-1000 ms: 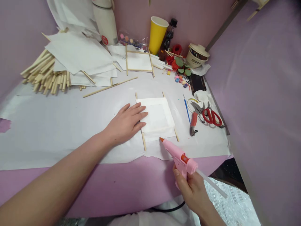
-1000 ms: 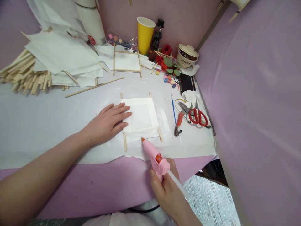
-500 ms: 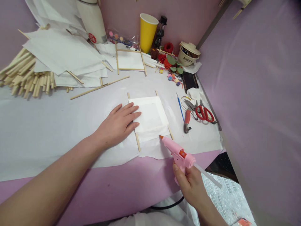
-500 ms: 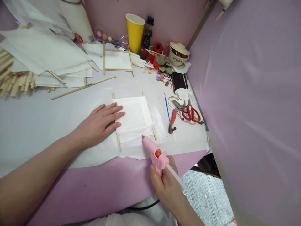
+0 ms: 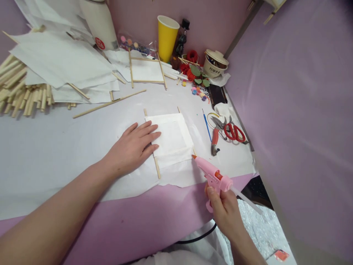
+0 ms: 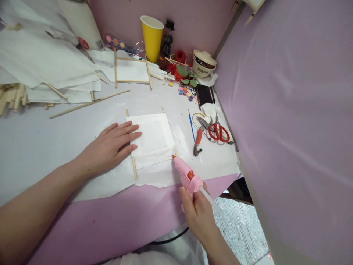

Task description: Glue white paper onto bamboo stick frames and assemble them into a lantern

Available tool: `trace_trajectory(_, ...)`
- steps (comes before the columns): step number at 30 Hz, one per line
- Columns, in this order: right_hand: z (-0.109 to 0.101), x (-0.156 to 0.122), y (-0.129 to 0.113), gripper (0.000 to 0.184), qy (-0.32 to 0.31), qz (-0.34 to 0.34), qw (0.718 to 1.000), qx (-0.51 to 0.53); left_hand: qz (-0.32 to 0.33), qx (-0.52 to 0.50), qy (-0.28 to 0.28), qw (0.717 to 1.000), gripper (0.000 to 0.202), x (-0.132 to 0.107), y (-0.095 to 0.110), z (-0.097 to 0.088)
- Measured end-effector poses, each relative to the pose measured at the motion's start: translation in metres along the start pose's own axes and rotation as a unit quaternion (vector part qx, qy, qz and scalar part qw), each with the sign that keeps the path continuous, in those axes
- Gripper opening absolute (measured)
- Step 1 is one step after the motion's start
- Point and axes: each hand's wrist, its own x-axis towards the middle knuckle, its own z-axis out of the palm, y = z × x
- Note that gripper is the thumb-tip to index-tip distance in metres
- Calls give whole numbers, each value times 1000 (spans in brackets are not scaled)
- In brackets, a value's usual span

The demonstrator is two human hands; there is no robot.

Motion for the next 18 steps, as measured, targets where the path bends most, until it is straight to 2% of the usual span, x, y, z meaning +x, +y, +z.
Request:
trace_trajectory(4, 0, 1, 0, 48, -18, 18, 1000, 15, 1, 6, -2, 1000, 43, 0, 0, 0)
trace_trajectory(18, -5, 1, -6, 51, -20, 59, 997, 53, 1, 2, 4, 1000, 42, 0, -1, 1)
